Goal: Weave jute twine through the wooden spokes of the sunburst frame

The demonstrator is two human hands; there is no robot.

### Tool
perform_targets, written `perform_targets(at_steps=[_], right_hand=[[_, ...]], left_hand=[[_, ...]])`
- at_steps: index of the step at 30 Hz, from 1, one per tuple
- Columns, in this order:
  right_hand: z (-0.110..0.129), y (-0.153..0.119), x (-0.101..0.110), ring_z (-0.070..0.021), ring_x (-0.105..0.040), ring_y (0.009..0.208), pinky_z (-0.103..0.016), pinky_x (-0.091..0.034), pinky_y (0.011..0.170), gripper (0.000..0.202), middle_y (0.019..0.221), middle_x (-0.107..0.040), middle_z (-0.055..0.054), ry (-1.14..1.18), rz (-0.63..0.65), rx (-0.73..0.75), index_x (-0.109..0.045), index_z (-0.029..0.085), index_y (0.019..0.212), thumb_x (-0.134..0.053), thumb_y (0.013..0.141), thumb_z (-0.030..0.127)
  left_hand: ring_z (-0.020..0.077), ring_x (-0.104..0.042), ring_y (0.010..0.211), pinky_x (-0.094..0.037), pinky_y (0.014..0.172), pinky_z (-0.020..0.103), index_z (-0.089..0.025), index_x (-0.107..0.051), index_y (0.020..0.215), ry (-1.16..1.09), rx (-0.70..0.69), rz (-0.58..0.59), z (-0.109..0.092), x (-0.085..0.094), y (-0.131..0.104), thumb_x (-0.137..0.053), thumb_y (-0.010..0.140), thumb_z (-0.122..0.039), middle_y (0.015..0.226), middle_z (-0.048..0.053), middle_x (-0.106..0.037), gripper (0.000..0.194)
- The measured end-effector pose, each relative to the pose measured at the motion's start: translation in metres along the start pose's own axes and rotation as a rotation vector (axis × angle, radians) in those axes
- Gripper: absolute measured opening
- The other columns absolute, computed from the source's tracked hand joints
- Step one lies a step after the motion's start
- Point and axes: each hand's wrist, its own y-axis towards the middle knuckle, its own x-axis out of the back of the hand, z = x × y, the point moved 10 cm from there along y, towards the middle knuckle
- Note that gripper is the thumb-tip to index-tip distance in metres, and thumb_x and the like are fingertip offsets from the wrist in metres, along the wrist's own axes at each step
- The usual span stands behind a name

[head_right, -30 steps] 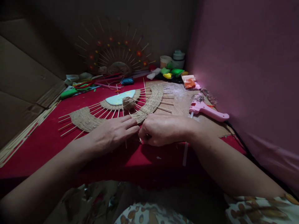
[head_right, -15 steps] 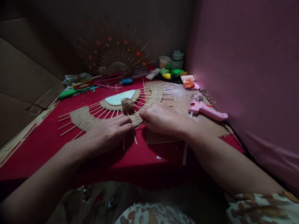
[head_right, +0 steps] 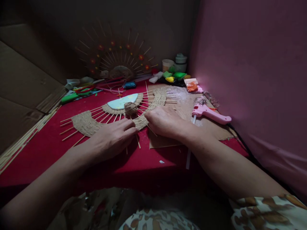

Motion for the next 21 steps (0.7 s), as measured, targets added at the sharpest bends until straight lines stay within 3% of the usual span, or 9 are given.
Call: perform_targets(at_steps=[5,9,11,13,16,18,21], right_hand=[[0.000,0.000,-0.001,-0.0153,-0.053,0.063,-0.029,-0.027,0.058,0.018,0.076,-0.067,-0.009,0.036,-0.012,0.019,-0.065,0.017,0.083,-0.047,0.082,0.019],[-0.002,-0.001,0.000,-0.0142,-0.050,0.061,-0.029,-0.026,0.057,0.018,0.074,-0.066,-0.008,0.058,-0.025,0.015,-0.065,0.017,0.081,-0.047,0.082,0.019],[-0.001,-0.001,0.000,-0.0136,-0.050,0.061,-0.029,-0.027,0.058,0.019,0.073,-0.065,-0.007,0.070,-0.021,0.028,-0.065,0.017,0.080,-0.046,0.083,0.019],[0.001,-0.002,0.000,-0.0133,-0.049,0.060,-0.029,-0.027,0.058,0.019,0.073,-0.065,-0.007,0.077,-0.001,0.040,-0.065,0.017,0.080,-0.046,0.084,0.020],[0.002,-0.002,-0.004,-0.0132,-0.049,0.059,-0.028,-0.027,0.058,0.020,0.072,-0.065,-0.008,0.077,0.039,0.033,-0.065,0.017,0.077,-0.047,0.083,0.021],[0.002,-0.002,-0.004,-0.0131,-0.049,0.058,-0.028,-0.027,0.057,0.021,0.071,-0.065,-0.007,0.080,0.038,0.037,-0.065,0.017,0.077,-0.046,0.083,0.021],[0.003,-0.001,-0.004,-0.0132,-0.049,0.058,-0.028,-0.026,0.056,0.021,0.070,-0.064,-0.006,0.086,0.005,0.052,-0.065,0.018,0.079,-0.045,0.085,0.021]], left_hand=[[0.0181,-0.051,0.079,-0.045,0.070,0.031,-0.013,-0.056,0.106,0.011,-0.020,-0.007,-0.004,0.002,0.001,-0.038,0.090,-0.012,0.097,0.010,-0.059,0.024],[0.0179,-0.052,0.075,-0.043,0.065,0.030,-0.015,-0.057,0.095,0.003,0.044,0.024,0.002,0.005,0.004,-0.038,0.091,-0.015,0.090,0.007,-0.059,0.019],[0.0181,-0.054,0.074,-0.041,0.061,0.029,-0.016,-0.056,0.092,0.022,0.187,0.000,0.017,0.011,0.005,-0.039,0.092,-0.019,0.088,0.007,-0.059,0.017],[0.0198,-0.058,0.076,-0.040,0.059,0.029,-0.016,-0.054,0.102,0.041,0.392,-0.043,0.041,0.018,0.004,-0.040,0.092,-0.025,0.092,0.008,-0.061,0.019],[0.0246,-0.061,0.081,-0.042,0.061,0.031,-0.017,-0.040,0.126,0.022,0.629,-0.033,0.074,0.015,0.003,-0.046,0.089,-0.039,0.100,0.012,-0.063,0.043],[0.0275,-0.063,0.083,-0.043,0.062,0.032,-0.018,-0.035,0.131,-0.004,0.668,0.010,0.088,0.004,0.008,-0.050,0.086,-0.048,0.102,0.014,-0.064,0.056],[0.0276,-0.062,0.081,-0.042,0.060,0.032,-0.019,-0.049,0.111,-0.068,0.659,0.032,0.105,-0.008,0.018,-0.053,0.082,-0.051,0.094,0.012,-0.065,0.044]])
